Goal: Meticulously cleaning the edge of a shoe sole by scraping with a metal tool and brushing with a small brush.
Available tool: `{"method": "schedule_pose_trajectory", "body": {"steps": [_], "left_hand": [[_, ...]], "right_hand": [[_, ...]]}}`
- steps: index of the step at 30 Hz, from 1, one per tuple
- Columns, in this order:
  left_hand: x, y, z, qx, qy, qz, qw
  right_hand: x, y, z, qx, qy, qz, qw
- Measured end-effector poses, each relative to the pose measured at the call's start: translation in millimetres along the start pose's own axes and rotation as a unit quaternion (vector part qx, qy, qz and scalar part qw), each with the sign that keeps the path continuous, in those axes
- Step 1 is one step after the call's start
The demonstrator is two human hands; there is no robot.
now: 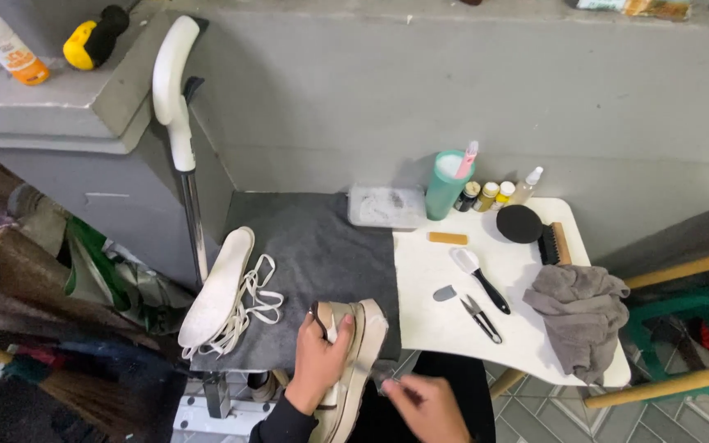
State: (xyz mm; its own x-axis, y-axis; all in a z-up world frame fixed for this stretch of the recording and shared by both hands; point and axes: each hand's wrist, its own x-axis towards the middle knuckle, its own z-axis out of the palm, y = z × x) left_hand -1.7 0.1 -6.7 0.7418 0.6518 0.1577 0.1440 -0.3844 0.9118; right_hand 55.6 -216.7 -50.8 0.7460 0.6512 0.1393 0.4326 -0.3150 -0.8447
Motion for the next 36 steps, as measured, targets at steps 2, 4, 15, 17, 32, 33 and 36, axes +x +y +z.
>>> {"method": "schedule_pose_trajectory", "body": {"steps": [2,4,15,17,32,33,36], "left_hand": [[-2,4,-2,-0.002,-0.006,-0.003,1.000],[0,8,-1,-0.005,-0.015,-0.001,1.000],[0,5,-2,-0.009,-0.003,0.007,1.000],[3,3,0,-0.005,-0.007,0.001,1.000],[1,5,-4,-0.015,-0.007,0.002,1.000],[0,6,-4,-0.011,-0.010,0.004,1.000],[0,8,-3,-0.011,-0.024,-0.022,0.999]], "right_hand": [[0,-8,-6,0.008,0.007,-0.008,1.000],[-1,-7,-4,0.014,0.020,-0.017,1.000],[2,-17,-11,-0.032,-0.036,0.028,0.998],[-4,5,-1,0.000,-0.095,0.039,0.995],[7,-20,-12,-0.003,-0.093,0.027,0.995],[8,-21,-16,0.005,-0.048,0.008,0.999],[4,-17,-10,-0.032,-0.060,-0.007,0.998]]}}
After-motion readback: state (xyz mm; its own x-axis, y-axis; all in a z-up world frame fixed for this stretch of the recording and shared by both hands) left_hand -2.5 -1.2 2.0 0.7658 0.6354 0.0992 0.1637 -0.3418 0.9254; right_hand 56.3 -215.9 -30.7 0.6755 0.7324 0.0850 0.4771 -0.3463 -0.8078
